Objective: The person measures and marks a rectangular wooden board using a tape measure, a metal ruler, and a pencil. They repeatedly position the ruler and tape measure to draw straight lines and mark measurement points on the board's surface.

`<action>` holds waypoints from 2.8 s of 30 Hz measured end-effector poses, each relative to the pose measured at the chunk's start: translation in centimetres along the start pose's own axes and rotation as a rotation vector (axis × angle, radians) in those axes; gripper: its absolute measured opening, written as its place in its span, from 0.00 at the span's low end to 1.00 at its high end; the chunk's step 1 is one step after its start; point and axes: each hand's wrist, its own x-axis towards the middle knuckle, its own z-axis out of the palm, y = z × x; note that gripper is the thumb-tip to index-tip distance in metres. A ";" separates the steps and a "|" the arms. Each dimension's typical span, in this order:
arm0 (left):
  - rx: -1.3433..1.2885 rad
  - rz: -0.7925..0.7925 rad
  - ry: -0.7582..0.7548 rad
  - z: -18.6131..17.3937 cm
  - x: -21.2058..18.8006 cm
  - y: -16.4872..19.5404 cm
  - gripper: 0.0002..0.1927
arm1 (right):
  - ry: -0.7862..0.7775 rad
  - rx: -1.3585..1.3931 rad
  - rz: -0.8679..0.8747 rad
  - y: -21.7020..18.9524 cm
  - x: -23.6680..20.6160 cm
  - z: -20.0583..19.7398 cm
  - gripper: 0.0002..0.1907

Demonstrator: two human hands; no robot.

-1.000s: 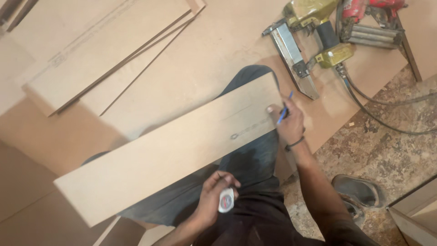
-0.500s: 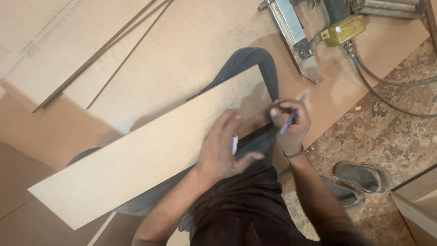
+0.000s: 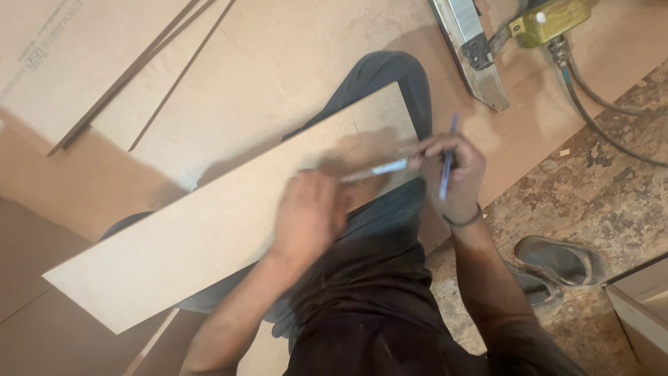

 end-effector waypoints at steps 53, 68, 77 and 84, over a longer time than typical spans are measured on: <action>0.213 -0.300 0.230 0.3 -2.0 -0.7 0.13 | -0.548 -0.329 0.107 -1.7 6.5 -4.3 0.03; 0.202 -0.286 0.270 1.2 -2.4 -1.2 0.06 | -0.534 -0.291 0.042 -1.4 6.3 -4.4 0.01; 0.183 -0.281 0.275 1.1 -2.4 -1.2 0.06 | -0.532 -0.387 -0.008 -1.1 6.5 -4.0 0.03; 0.179 -0.283 0.274 1.1 -2.5 -1.1 0.07 | -0.532 -0.389 -0.023 -0.6 6.6 -4.3 0.03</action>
